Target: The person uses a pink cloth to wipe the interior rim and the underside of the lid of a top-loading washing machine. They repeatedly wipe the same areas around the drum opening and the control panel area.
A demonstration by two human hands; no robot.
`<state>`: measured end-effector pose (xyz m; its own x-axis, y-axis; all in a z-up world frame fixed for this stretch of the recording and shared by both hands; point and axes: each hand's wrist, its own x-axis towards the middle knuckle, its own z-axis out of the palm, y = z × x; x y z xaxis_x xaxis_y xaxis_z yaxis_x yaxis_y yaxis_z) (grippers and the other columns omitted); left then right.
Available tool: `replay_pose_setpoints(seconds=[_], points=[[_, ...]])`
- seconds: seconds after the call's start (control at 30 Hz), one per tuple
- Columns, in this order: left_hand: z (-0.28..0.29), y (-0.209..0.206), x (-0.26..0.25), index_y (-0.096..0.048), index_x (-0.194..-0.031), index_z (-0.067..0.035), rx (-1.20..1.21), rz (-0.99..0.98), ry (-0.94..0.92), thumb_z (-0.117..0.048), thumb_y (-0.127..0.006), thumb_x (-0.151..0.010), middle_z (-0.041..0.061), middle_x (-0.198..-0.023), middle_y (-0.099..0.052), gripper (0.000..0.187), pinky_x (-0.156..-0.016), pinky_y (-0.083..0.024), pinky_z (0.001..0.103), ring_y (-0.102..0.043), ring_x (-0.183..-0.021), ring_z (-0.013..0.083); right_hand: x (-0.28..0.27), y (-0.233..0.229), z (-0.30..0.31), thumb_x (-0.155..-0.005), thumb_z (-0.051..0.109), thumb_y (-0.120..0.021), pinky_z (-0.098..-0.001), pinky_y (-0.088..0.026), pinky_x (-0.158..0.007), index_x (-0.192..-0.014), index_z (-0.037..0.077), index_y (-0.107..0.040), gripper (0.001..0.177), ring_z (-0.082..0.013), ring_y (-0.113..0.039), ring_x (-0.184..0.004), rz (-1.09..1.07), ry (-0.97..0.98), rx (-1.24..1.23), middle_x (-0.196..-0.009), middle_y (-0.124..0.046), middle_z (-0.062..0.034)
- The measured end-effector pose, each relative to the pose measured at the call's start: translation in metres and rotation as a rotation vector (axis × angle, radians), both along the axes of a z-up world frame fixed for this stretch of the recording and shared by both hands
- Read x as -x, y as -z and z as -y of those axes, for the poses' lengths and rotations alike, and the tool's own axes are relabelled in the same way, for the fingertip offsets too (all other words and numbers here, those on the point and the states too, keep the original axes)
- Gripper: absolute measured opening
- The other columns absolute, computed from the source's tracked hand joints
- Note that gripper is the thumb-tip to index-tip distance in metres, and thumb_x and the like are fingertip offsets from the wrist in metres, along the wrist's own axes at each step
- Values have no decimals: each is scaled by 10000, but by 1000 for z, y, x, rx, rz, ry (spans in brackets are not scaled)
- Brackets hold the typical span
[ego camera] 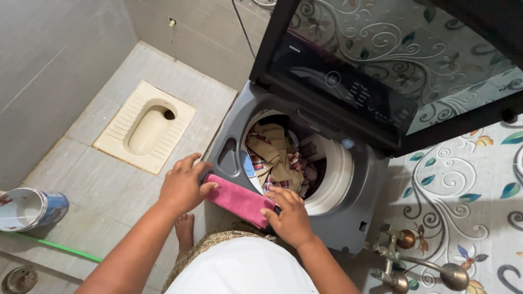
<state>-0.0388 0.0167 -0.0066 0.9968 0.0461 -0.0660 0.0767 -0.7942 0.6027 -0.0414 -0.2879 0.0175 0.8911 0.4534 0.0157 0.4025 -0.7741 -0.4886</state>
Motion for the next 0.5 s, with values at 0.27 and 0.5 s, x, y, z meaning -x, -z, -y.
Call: replay_pose_setpoints(seconds=[0.27, 0.5], points=[[19, 7, -14, -691, -1156, -214, -80, 28, -69, -340, -737, -817, 13, -1375, -574, 365, -1067, -413, 455, -515, -1309, 248, -2, 7, -33, -944, 500, -638, -576, -185, -1217, -1500, 134, -510, 678, -330, -301, -1536, 178, -539, 285, -1629, -413, -102], [42, 13, 3, -455, -1453, -91, -458, 86, 256, -339, -543, -942, 156, -1581, -356, 575, -1183, -193, 544, -296, -1481, 339, -31, 11, -69, -947, 641, -512, -612, -54, -1206, -1546, 49, -362, 855, -341, -151, -1555, 58, -635, 437, -1649, -263, -180]])
